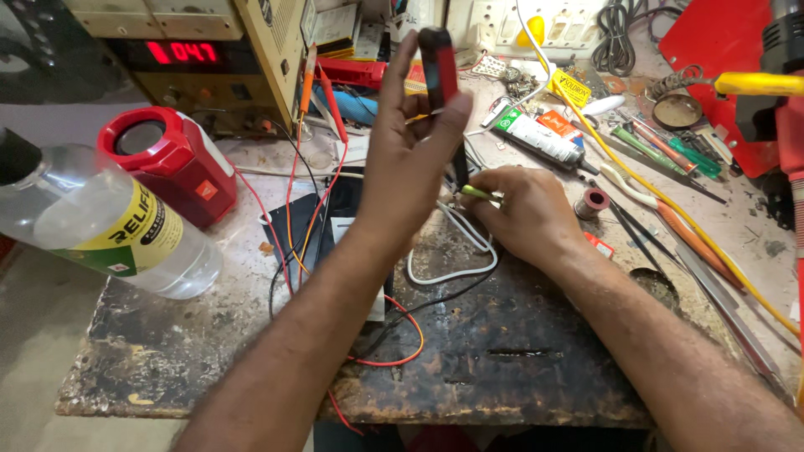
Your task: The person uses a green-handled tool to work on the back of a red mobile phone, then inserts the battery and closes the back cover. The person presses buttons on the keypad to test the phone, removes the back cover again, and handles a small SIM card tray with a screwdriver before reassembling the phone.
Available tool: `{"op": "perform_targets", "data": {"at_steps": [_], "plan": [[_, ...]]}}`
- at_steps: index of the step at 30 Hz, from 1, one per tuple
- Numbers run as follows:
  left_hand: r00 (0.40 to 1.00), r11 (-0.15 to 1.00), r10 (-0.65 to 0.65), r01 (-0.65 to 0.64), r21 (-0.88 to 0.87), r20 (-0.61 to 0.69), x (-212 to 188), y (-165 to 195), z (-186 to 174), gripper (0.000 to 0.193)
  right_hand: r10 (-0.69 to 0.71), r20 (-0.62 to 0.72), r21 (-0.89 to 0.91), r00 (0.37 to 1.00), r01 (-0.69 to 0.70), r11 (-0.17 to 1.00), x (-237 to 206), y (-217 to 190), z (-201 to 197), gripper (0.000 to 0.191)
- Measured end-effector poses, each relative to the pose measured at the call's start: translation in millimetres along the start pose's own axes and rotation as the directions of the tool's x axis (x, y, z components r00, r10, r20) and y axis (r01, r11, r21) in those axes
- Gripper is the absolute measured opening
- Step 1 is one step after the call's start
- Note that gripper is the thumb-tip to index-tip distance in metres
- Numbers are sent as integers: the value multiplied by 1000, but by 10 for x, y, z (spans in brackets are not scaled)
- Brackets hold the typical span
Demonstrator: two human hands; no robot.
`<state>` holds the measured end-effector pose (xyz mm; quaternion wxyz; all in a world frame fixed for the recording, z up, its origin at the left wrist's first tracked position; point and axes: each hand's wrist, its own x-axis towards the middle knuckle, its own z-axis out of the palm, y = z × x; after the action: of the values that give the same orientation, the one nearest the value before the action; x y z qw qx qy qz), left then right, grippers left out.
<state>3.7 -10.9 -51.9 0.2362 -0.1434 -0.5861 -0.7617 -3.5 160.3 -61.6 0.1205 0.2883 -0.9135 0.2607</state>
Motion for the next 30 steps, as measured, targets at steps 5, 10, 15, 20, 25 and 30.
{"op": "perform_targets", "data": {"at_steps": [5,10,15,20,25,30], "plan": [[989,976,121,-134,173,84,-109,-3,-11,79,-3,44,-76,999,6,997,62,-60,54,20],[974,902,-221,227,-367,57,-16,23,5,61,97,83,-269,992,-71,961,41,-96,93,23],[918,747,-368,387,-541,148,-85,85,11,38,115,-143,121,983,-98,988,-45,35,-198,11],[890,755,-378,457,-470,256,-190,68,79,31,328,-140,758,934,-112,643,-119,-8,-453,10],[876,792,-388,477,-382,288,-261,41,155,29,304,-176,760,936,-66,646,-175,-195,-492,9],[862,801,-403,494,-337,306,-360,81,219,30,292,-262,744,920,0,668,-164,-229,-530,11]]}}
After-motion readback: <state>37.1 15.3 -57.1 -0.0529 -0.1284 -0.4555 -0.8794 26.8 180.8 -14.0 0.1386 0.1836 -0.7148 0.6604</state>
